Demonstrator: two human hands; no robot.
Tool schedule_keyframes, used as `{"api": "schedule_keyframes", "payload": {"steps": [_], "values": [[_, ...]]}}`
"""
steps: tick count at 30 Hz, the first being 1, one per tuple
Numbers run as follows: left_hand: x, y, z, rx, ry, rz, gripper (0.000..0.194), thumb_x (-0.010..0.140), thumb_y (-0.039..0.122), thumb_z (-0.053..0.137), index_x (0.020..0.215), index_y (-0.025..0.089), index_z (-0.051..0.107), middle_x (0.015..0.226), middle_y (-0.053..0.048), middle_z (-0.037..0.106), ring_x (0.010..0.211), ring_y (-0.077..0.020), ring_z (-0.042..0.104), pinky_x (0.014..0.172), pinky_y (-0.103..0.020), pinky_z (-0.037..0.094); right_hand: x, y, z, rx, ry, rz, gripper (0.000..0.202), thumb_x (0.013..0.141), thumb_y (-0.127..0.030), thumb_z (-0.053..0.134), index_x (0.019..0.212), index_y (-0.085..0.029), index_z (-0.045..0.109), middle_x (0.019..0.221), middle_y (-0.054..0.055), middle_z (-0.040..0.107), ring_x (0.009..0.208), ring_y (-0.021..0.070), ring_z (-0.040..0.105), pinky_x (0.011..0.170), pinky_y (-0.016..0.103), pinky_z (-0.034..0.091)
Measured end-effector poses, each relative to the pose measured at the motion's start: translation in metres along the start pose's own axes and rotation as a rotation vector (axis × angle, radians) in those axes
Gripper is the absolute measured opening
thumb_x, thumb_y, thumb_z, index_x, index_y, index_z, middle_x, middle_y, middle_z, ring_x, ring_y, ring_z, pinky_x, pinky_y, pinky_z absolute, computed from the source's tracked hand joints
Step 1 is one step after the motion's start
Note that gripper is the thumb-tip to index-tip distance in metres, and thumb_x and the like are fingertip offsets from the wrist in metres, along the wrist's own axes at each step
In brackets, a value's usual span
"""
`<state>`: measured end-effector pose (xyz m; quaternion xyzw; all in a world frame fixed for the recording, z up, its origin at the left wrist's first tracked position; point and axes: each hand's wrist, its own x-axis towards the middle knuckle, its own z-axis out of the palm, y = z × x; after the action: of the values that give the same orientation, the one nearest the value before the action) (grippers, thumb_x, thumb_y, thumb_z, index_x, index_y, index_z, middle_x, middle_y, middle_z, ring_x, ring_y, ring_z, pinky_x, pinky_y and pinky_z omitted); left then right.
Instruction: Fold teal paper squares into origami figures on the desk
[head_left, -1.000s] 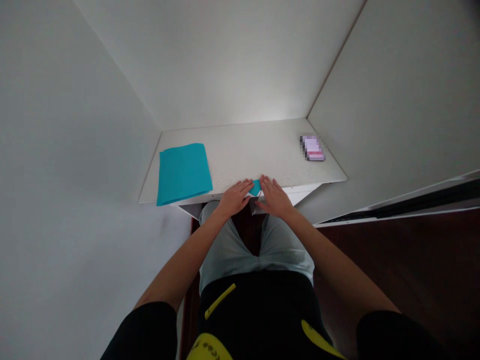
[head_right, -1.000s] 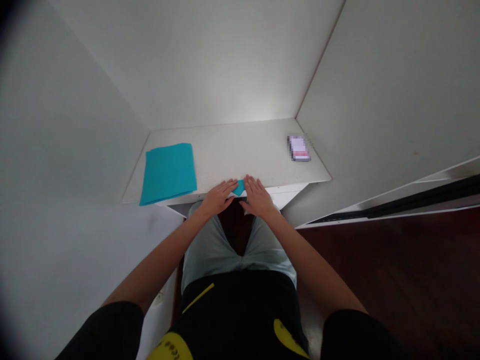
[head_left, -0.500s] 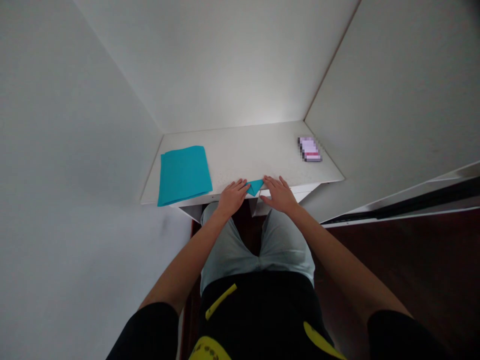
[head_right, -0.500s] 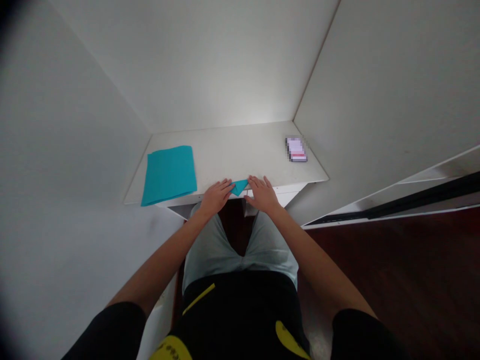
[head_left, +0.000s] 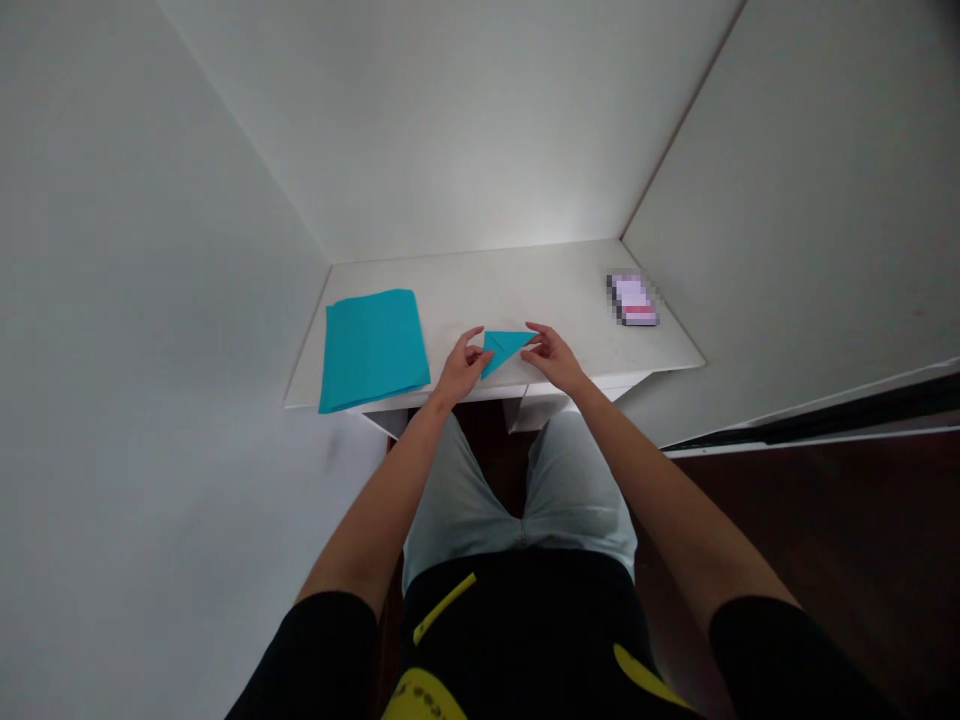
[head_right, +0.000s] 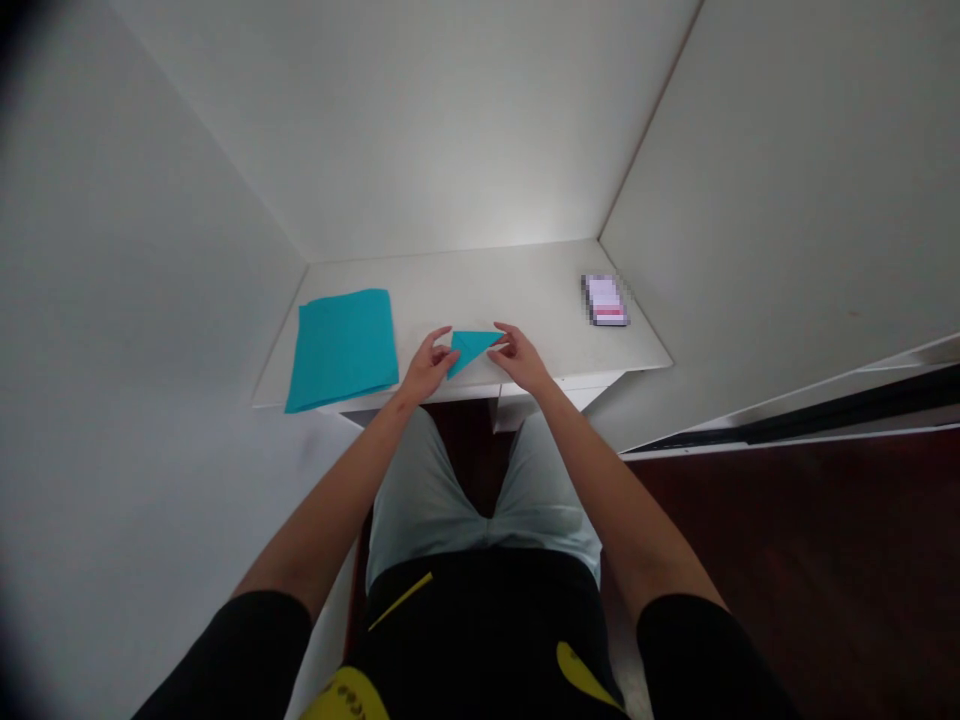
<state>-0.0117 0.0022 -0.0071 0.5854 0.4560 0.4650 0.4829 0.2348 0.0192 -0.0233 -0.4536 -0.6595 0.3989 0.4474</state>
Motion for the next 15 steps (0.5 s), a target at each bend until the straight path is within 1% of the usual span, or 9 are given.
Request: {"api": "schedule_keyframes", "payload": {"steps": [3, 6, 11, 15], "values": [[0.0, 0.0, 0.0, 0.002, -0.012, -0.017, 0.061, 0.095, 0.044, 0.077, 0.147, 0.018, 0.059, 0.081, 0.002, 0.074, 0.068, -0.0129, 0.062, 0.064, -0.025, 0.045, -0.003, 0.0, 0.009, 0.069, 0.043, 0.001, 0.078, 0.087, -0.06, 0.076, 0.154, -0.027, 0.054, 0.107, 0.003, 0.074, 0.079, 0.02, 0.072, 0.079, 0.039, 0.064], [0.001, 0.001, 0.002, -0.004, -0.021, -0.037, 0.062, 0.095, 0.042, 0.077, 0.149, 0.018, 0.058, 0.082, 0.001, 0.075, 0.069, -0.0129, 0.063, 0.066, -0.025, 0.046, -0.007, -0.002, 0.012, 0.147, 0.078, -0.011, 0.078, 0.087, -0.06, 0.08, 0.153, -0.029, 0.054, 0.101, 0.001, 0.073, 0.075, 0.019, 0.071, 0.077, 0.038, 0.063], [0.0, 0.001, 0.001, -0.04, -0.032, -0.023, 0.061, 0.093, 0.046, 0.08, 0.144, 0.018, 0.061, 0.076, 0.003, 0.073, 0.067, -0.0125, 0.061, 0.067, -0.025, 0.046, -0.01, -0.004, 0.011, 0.239, 0.044, -0.031, 0.075, 0.087, -0.056, 0.084, 0.152, -0.032, 0.056, 0.094, -0.002, 0.071, 0.071, 0.0163, 0.068, 0.074, 0.035, 0.062], [-0.001, 0.002, 0.001, -0.059, -0.027, -0.042, 0.059, 0.092, 0.049, 0.08, 0.139, 0.019, 0.062, 0.069, 0.006, 0.068, 0.064, -0.0124, 0.059, 0.064, -0.025, 0.045, -0.013, -0.005, 0.011, 0.242, 0.02, -0.036, 0.08, 0.085, -0.054, 0.087, 0.154, -0.034, 0.054, 0.097, -0.001, 0.072, 0.071, 0.0161, 0.068, 0.069, 0.032, 0.059]]}}
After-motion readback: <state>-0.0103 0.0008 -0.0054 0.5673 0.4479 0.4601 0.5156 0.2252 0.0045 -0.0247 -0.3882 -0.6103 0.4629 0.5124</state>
